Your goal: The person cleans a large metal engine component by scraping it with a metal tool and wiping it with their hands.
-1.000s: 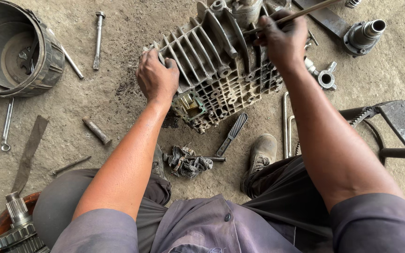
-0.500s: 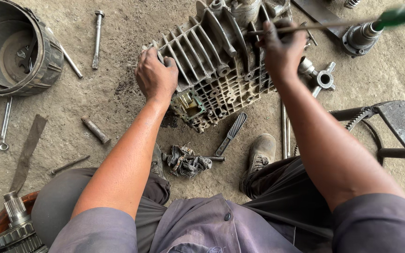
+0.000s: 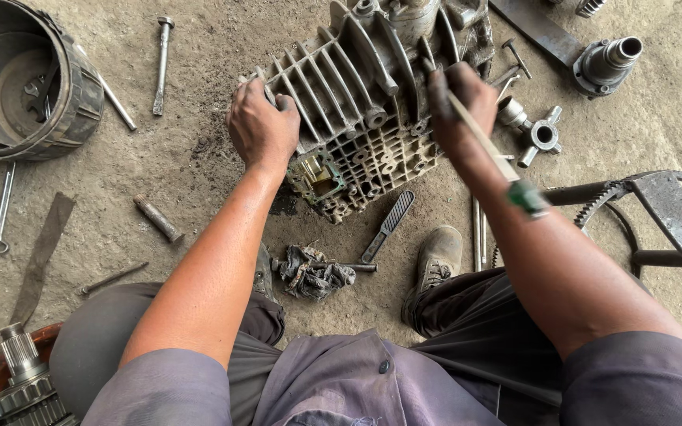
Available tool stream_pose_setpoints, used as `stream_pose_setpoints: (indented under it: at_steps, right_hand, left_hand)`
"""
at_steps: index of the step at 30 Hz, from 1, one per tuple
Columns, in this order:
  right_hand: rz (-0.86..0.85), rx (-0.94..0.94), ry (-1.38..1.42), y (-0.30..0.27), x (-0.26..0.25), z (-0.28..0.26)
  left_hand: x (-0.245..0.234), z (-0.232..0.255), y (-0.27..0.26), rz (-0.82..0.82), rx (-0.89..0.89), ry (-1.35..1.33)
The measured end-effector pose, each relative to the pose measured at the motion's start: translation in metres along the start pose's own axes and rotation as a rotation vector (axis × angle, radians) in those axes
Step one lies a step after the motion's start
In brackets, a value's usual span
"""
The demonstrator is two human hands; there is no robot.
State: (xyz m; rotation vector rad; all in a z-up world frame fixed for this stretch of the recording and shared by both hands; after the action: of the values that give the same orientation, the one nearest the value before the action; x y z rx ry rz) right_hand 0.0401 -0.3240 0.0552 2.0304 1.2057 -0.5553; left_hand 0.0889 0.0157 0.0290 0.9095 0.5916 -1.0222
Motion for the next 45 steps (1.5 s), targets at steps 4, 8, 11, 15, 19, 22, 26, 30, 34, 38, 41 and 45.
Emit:
stream_pose_setpoints:
  at_steps: [4,8,11,15,19,22,26,30,34,38,41,45]
  right_hand:
    - [-0.070,-0.095,0.081,-0.016,0.017,-0.009]
    - [-0.021,-0.375,-0.127,-0.008,0.002,-0.012]
    - [-0.050,-0.416,-0.140,-0.011,0.015,-0.013]
    - [-0.073,-0.517,-0.068,-0.003,0.014,-0.015]
    - [0.029,-0.542,-0.351,-0.009,0.014,-0.017]
    - [0.054,-0.566,-0.408,-0.017,0.020,-0.028]
    - [0.053,-0.546,-0.285,-0.003,-0.001,-0.027]
    - [0.011,-0.509,-0.315,-0.009,0.003,-0.025]
    - [-0.004,-0.468,-0.343,-0.009,0.011,-0.010]
    - [0.094,-0.521,-0.267,0.011,-0.006,0.001]
    - [0.030,-0.438,-0.220,0.014,-0.017,0.011]
    - [0.056,-0.481,-0.247,0.006,-0.029,0.009]
  left_hand:
    - [0.001,-0.001,0.001,-0.014,-0.019,-0.004]
    - [0.003,-0.002,0.001,-0.060,-0.048,-0.014]
    - [0.001,-0.002,0.002,-0.029,-0.027,-0.004]
    - [0.002,-0.002,0.001,-0.041,-0.033,-0.013]
    - [0.005,-0.005,0.001,-0.053,-0.055,-0.019]
    - [0.002,-0.002,0.000,0.014,-0.006,-0.032]
    - [0.008,-0.005,-0.001,-0.026,-0.045,-0.038]
    - [0.009,-0.005,-0.001,-0.024,-0.045,-0.052]
    - [0.010,-0.003,-0.004,0.032,0.020,0.011]
    - [0.009,0.000,-0.002,0.093,0.072,0.030]
    - [0.011,-0.006,-0.002,0.006,-0.036,-0.011]
    - [0.008,-0.003,0.002,0.003,-0.038,-0.047]
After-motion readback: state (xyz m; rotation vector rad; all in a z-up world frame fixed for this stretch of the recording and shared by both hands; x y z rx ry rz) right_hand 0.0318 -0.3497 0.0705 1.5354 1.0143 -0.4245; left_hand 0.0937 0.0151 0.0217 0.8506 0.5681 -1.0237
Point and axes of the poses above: each hand's wrist, its own y-axis towards the middle knuckle, its own x-axis out of the palm, z = x × y, the point moved 9 cm from there along y, towards the middle knuckle, and after that the axes turned 6 degrees about z, right-handed, at the moved point
